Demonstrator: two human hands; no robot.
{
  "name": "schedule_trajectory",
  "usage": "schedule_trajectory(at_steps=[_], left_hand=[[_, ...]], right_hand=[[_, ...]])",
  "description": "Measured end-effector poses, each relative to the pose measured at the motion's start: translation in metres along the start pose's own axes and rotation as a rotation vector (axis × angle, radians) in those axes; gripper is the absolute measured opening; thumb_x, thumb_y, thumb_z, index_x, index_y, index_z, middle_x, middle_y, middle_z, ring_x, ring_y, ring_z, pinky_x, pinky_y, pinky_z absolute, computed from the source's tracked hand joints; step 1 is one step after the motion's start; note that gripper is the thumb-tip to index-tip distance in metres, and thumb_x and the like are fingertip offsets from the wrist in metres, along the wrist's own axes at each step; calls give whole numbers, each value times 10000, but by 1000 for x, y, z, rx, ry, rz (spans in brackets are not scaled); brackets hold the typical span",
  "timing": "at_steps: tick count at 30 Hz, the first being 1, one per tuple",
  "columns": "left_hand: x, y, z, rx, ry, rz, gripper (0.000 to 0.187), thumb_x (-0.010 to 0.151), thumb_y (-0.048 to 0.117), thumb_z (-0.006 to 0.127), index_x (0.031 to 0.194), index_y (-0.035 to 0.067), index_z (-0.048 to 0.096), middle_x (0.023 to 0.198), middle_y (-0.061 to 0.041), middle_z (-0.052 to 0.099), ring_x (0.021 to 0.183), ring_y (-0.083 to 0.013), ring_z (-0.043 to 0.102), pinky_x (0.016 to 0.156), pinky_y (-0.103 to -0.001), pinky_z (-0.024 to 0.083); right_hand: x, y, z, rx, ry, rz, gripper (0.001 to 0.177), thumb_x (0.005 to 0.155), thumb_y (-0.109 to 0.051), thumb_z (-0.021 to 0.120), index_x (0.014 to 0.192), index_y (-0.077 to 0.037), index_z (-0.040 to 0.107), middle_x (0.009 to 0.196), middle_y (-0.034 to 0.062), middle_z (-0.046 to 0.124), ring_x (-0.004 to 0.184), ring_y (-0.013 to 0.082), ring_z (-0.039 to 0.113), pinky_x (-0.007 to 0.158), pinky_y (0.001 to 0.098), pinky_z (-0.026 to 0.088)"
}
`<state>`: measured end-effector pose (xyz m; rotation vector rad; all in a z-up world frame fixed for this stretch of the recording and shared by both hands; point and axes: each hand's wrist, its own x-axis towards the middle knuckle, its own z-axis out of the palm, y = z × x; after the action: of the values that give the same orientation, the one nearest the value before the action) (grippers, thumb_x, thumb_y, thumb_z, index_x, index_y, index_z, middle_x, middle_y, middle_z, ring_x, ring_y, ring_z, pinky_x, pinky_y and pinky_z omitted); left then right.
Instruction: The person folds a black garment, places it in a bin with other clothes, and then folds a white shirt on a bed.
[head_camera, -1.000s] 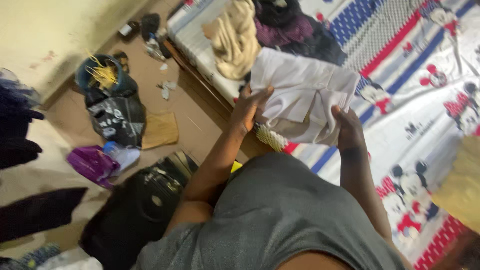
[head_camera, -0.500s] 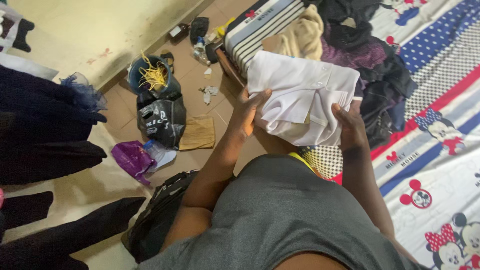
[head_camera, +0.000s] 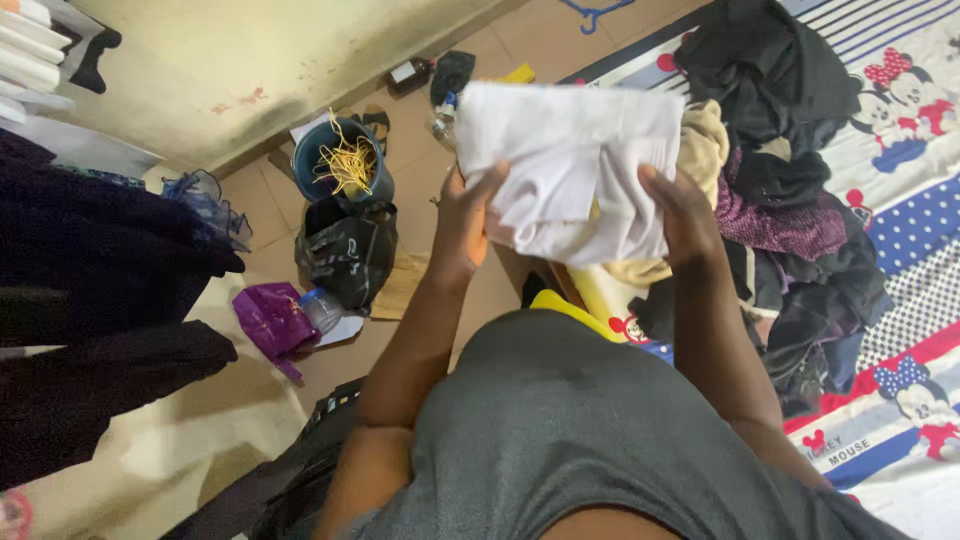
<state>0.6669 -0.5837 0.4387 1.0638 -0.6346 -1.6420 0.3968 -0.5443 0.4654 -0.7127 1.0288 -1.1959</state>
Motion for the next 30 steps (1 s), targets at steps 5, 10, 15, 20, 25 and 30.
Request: schedule_trajectory(at_steps=[5,10,15,20,25,30], left_hand=[[69,49,0,-157,-37,157,583,874,145,772,1379,17,509,1225,-92,670,1110,-172,687,959,-336,585],[121,82,-20,-209,-104,189,585,924,199,775,1389,-55,530,1240,-158,662,1091,-247,675,915,-383,572],[175,118,-38,-214,-96,144,639,902,217,800,1411,-50,521,1288,-149,640,1169,-220,658,978,-368,574],[256,151,-64,-195,-204,126,640,897,201,799,1398,-69,508,1280,-164,653,1154,-232,667,991,-367,587],[343,201,-86,-116,-262,46,611,912,216,774,1394,-62,521,1213,-154,670,1065,-252,674,884,-366,585],[401,234,-94,-130,-366,-22,605,905,203,769,1400,-34,515,1247,-120,672,1127,-222,676,967,-347,593]], right_hand=[[90,-30,25,70,-79,56,585,964,-296,653,1444,19,542,1302,131,687,1179,246,669,1037,367,527],[159,-39,31,-422,-224,-537,663,961,-320,757,1468,22,500,1295,170,625,1142,282,643,978,423,515],[212,-37,55,-612,-478,-1004,900,735,-350,903,1408,46,453,1391,268,555,1275,423,554,1112,476,452],[270,-29,86,-1066,-100,-1200,391,1168,-147,710,1468,38,542,1417,200,649,1249,278,695,1083,381,568],[316,-49,170,119,58,-128,436,1022,-239,600,1385,1,599,1271,83,688,1111,154,688,950,283,554],[354,-41,193,32,197,-140,449,1073,-271,606,1396,41,621,1156,116,673,946,184,618,798,304,475]])
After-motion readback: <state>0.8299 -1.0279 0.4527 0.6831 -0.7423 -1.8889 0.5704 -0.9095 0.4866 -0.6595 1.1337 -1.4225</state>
